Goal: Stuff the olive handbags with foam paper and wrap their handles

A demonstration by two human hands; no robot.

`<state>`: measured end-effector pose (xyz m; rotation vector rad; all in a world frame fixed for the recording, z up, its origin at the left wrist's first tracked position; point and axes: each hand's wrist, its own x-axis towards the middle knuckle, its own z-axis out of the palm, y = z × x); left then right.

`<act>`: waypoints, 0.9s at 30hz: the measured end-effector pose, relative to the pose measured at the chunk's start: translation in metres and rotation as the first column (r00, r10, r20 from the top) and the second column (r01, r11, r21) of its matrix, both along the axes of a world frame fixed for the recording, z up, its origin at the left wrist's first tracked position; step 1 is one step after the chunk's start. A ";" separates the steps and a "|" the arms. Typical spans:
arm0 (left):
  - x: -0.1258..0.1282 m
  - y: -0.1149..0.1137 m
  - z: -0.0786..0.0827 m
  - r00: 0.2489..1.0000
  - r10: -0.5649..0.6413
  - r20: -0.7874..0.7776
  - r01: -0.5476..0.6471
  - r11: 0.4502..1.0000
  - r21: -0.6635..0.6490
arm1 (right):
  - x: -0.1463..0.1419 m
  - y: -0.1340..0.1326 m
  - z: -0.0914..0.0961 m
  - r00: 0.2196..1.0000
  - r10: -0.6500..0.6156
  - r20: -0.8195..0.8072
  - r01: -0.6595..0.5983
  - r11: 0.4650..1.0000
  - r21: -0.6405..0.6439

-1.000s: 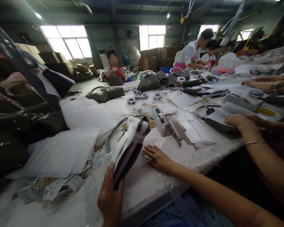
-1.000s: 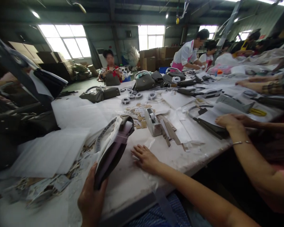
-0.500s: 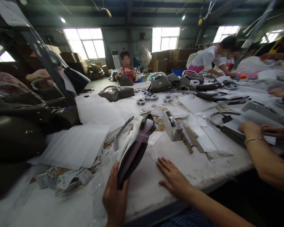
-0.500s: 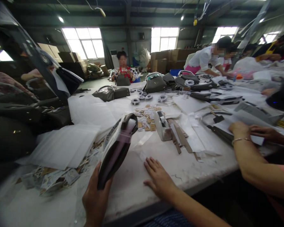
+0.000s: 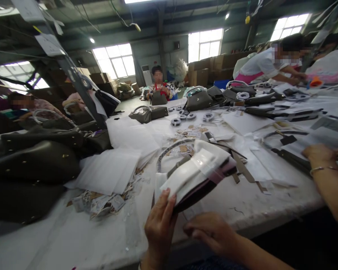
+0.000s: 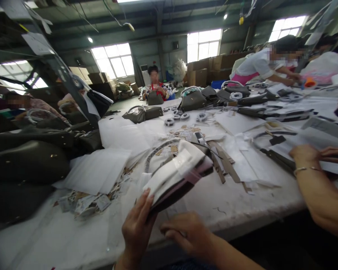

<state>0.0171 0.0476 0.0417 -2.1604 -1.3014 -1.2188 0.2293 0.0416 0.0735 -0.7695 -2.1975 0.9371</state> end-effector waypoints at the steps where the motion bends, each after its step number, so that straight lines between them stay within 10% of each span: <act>1: 0.004 -0.004 -0.005 0.998 -0.012 -0.054 0.012 1.000 0.001 | 0.011 -0.004 0.009 1.000 0.024 0.004 -0.024 1.000 0.015; 9: 0.022 -0.017 -0.033 0.964 -0.079 -0.254 0.076 0.997 -0.020 | 0.027 0.089 0.029 0.880 -0.423 0.215 0.408 0.906 0.110; 17: 0.024 -0.015 -0.039 0.965 -0.069 -0.253 0.087 0.994 0.059 | -0.023 0.203 -0.003 0.653 -0.286 0.701 0.503 0.856 -0.118; 27: 0.024 -0.012 -0.038 0.970 -0.064 -0.234 0.090 0.991 0.102 | -0.030 0.217 -0.029 0.775 -0.296 0.559 0.551 0.750 -0.366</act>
